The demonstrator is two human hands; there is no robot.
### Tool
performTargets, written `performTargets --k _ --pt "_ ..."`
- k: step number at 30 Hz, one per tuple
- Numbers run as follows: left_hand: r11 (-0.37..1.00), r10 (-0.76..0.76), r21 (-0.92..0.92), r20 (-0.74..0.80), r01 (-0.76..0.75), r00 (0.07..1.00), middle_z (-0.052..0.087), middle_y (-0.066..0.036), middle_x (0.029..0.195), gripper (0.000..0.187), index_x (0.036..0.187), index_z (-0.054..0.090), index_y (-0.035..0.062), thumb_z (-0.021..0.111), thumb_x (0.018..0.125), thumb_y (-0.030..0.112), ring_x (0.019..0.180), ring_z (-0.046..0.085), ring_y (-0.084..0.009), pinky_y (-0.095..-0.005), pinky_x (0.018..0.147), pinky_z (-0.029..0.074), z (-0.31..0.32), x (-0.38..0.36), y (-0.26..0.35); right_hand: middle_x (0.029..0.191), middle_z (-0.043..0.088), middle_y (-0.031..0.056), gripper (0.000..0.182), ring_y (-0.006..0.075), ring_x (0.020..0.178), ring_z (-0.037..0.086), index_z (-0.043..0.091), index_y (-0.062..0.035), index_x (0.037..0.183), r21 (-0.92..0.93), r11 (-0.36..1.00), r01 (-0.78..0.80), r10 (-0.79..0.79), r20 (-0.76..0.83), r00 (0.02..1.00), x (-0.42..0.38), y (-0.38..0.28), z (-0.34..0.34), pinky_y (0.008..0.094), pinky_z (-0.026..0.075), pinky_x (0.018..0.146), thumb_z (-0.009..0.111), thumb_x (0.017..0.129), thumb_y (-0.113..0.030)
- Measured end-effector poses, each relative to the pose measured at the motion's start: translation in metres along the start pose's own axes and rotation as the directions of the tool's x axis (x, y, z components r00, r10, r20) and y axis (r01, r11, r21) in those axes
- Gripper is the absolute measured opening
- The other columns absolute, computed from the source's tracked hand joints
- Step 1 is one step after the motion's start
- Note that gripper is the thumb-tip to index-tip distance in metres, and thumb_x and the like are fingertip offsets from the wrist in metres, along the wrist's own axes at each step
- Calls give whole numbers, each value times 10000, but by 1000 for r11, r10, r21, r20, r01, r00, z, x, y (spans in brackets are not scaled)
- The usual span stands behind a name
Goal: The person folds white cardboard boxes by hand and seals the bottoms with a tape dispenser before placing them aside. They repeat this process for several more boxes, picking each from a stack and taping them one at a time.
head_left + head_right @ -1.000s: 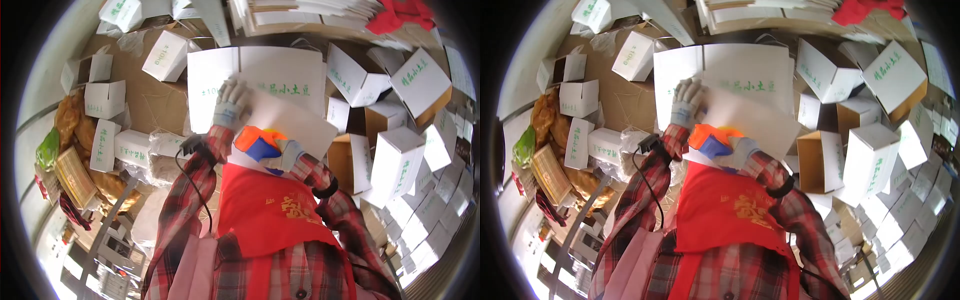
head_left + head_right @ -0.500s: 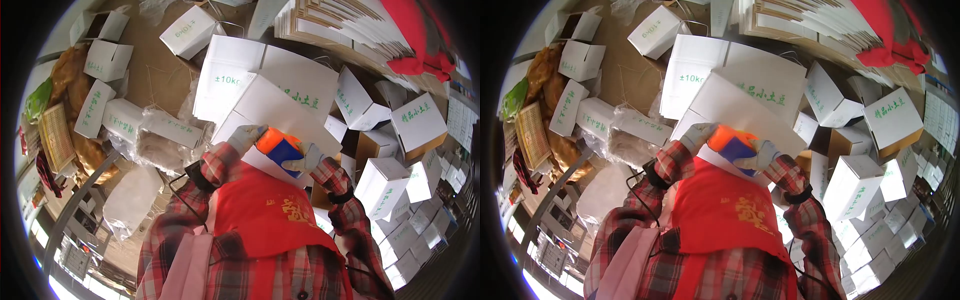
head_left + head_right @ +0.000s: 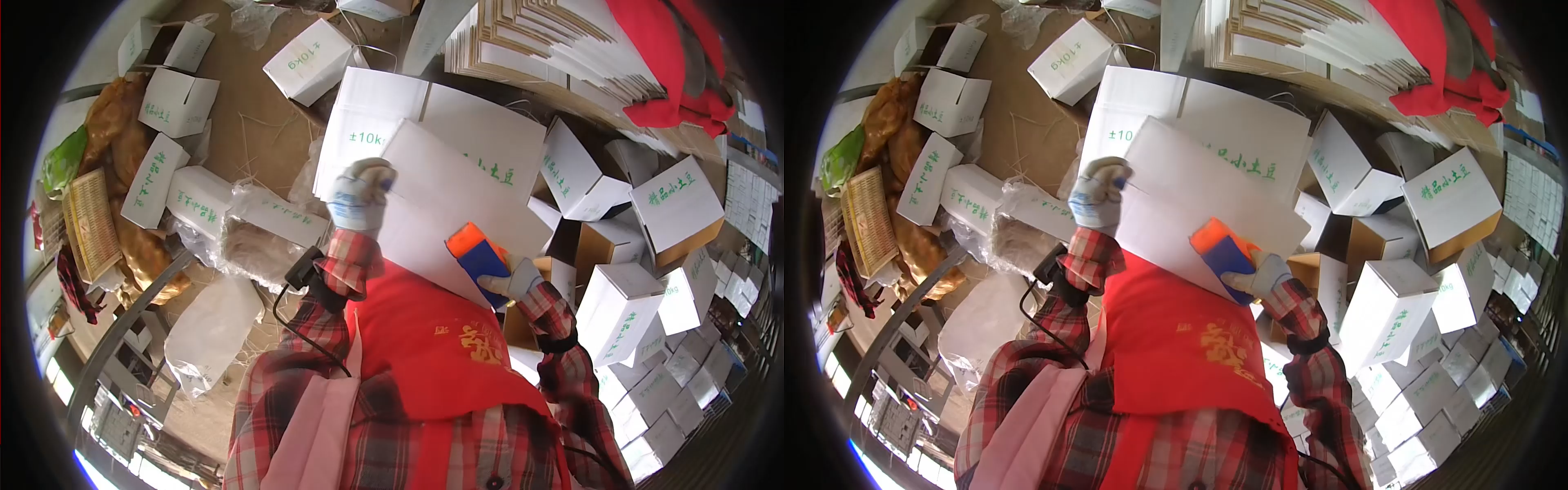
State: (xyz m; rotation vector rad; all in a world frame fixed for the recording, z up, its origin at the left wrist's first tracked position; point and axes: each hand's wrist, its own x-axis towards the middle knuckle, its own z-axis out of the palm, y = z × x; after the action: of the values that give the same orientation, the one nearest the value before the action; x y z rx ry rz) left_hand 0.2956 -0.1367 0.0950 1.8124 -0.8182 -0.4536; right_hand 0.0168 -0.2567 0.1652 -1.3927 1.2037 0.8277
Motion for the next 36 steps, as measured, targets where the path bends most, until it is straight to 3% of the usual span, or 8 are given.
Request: performTargets --k 5,7,11,14,19,23,28,36 --pt "989 -144 -66 -378 129 915 593 -74 925 147 838 620 6 480 812 -31 762 574 -143 -237 667 463 -9 4 -72 875 635 144 645 264 817 619 592 -16 1039 -276 959 69 -79 -28 996 5 -48 3 316 475 733 675 626 -503" --pt "965 -183 -238 -298 112 937 614 -80 868 118 830 639 30 523 828 47 770 583 -166 -273 706 469 -3 -2 -128 869 632 151 656 280 809 615 594 -15 1032 -241 970 35 -30 22 999 6 -61 5 320 472 725 658 625 -525" --pt "863 -495 223 199 452 846 611 -111 1024 284 1025 629 101 590 805 276 918 585 -251 -352 806 457 1 0 -143 874 632 158 637 274 809 618 596 4 1013 -271 961 52 -62 -27 998 10 -64 2 323 475 726 658 634 -504" --pt "795 -283 571 46 207 958 516 -140 1195 389 1173 537 96 576 810 232 1052 524 -263 -340 882 423 28 -8 -145 854 632 168 634 279 791 620 596 17 1001 -217 975 53 -67 -56 996 16 -58 5 329 477 723 659 633 -496" --pt "703 -515 586 27 404 857 387 -113 1339 581 1284 414 131 559 793 406 1140 463 -274 -463 987 305 19 6 -104 803 628 165 626 259 708 616 614 37 941 -311 950 24 -70 -137 988 14 -63 3 317 485 661 724 608 -481" --pt "666 -206 745 122 48 971 345 -106 1371 686 1355 316 174 548 760 421 1264 320 -266 -509 1044 185 62 -18 -22 793 633 169 589 259 701 622 622 27 906 -231 970 -71 70 -9 997 12 -79 -9 326 482 653 711 621 -481" --pt "510 -43 859 86 -53 995 342 -162 1365 698 1361 319 154 521 763 452 1194 373 -355 -507 1000 252 73 -33 -14 762 644 128 520 235 688 629 631 -40 978 -59 947 315 -314 30 949 -27 12 -41 321 485 662 687 635 -426" --pt "474 154 867 89 -153 984 401 -182 1305 626 1328 358 100 532 783 353 1115 443 -378 -474 903 373 94 -32 -16 860 635 97 456 198 803 622 561 -63 1090 70 969 -236 245 -221 944 -86 273 -89 297 496 716 660 714 -301"
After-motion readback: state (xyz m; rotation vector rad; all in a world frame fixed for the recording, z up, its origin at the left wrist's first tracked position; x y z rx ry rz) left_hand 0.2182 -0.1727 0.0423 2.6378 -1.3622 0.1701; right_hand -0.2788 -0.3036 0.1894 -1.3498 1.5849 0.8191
